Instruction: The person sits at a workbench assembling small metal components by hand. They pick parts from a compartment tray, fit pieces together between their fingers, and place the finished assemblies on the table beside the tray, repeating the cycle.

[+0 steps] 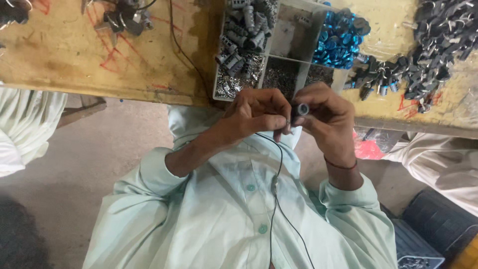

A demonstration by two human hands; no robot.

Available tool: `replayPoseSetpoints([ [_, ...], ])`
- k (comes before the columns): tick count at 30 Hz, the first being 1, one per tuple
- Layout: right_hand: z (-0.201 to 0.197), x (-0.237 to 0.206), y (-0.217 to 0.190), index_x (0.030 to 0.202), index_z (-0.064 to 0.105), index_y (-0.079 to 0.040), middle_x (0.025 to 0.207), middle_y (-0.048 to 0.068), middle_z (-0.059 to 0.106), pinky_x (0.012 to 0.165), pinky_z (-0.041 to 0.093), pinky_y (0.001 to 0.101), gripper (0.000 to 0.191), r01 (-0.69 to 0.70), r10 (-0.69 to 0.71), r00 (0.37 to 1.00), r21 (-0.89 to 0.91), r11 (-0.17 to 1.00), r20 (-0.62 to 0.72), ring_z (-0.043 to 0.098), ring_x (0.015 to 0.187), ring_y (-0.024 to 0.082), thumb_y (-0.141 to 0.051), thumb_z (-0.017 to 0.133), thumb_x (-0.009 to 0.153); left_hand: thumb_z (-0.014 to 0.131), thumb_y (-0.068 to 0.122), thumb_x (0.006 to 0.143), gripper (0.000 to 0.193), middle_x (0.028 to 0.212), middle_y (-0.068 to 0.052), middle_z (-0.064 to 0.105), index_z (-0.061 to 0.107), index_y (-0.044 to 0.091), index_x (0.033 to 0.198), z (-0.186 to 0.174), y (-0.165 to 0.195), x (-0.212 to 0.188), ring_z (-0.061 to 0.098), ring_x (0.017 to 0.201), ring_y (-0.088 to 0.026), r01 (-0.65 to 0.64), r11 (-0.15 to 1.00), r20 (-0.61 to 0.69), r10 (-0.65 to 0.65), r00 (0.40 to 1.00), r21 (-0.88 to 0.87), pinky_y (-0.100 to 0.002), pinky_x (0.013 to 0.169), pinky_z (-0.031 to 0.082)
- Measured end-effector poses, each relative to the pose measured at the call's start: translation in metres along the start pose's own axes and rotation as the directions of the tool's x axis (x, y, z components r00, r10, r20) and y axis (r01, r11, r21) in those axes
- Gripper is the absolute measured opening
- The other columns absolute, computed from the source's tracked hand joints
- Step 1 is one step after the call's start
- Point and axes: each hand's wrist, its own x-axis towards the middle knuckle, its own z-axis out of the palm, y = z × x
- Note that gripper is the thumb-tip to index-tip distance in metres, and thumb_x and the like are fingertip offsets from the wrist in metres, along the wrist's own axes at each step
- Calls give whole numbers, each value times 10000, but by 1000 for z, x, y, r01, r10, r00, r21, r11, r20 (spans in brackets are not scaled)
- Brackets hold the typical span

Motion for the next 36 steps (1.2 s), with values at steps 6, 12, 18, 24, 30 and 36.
replayPoseSetpoints([
  [6,5,-13,-2,1206,736,-50,1223,124,675,862,594,303,333,338,-368,925,-636,694,91,717,1094,239,125,761,924,778,146,924,190,805,-29,689,680,-11,970,18,3,-12,634,648,-58,95,953,-268,-15,963,286,-221,575,541],
  [12,1,-19,-4,1226,744,-92,1254,137,649,893,610,302,379,389,-391,905,-694,605,166,714,1104,267,162,709,947,776,163,930,184,794,-13,674,679,7,947,24,1,-14,592,638,-30,115,931,-351,15,936,346,-211,542,509],
  [18,-3,-14,-13,1211,760,-85,1133,99,669,809,585,314,374,383,-348,917,-672,634,194,714,955,210,112,788,895,693,108,1050,122,871,-22,643,621,12,1074,31,-8,-13,593,716,-53,-17,938,-308,130,942,345,-219,620,513],
  [24,20,-7,-30,1152,702,-8,1040,100,638,748,571,308,379,236,-295,955,-663,711,24,694,873,209,8,864,810,728,1,1002,226,1132,-139,734,660,-13,1217,36,-14,-14,735,1035,-190,-249,790,-171,405,898,561,-307,932,624],
  [30,-30,47,-27,1069,787,-42,883,124,623,604,478,376,140,156,-365,930,-945,286,43,627,670,242,10,874,972,754,-51,958,175,1105,-113,765,709,-7,1122,22,-4,-19,768,996,-179,-297,617,-58,487,871,729,-286,884,624],
  [36,-49,62,-26,1100,626,33,1026,164,638,672,498,290,178,260,-332,940,-783,565,72,657,809,193,81,763,997,773,-45,938,168,1120,-107,765,713,19,1081,16,-11,-5,781,974,-195,-374,489,90,509,856,788,-284,837,627],
])
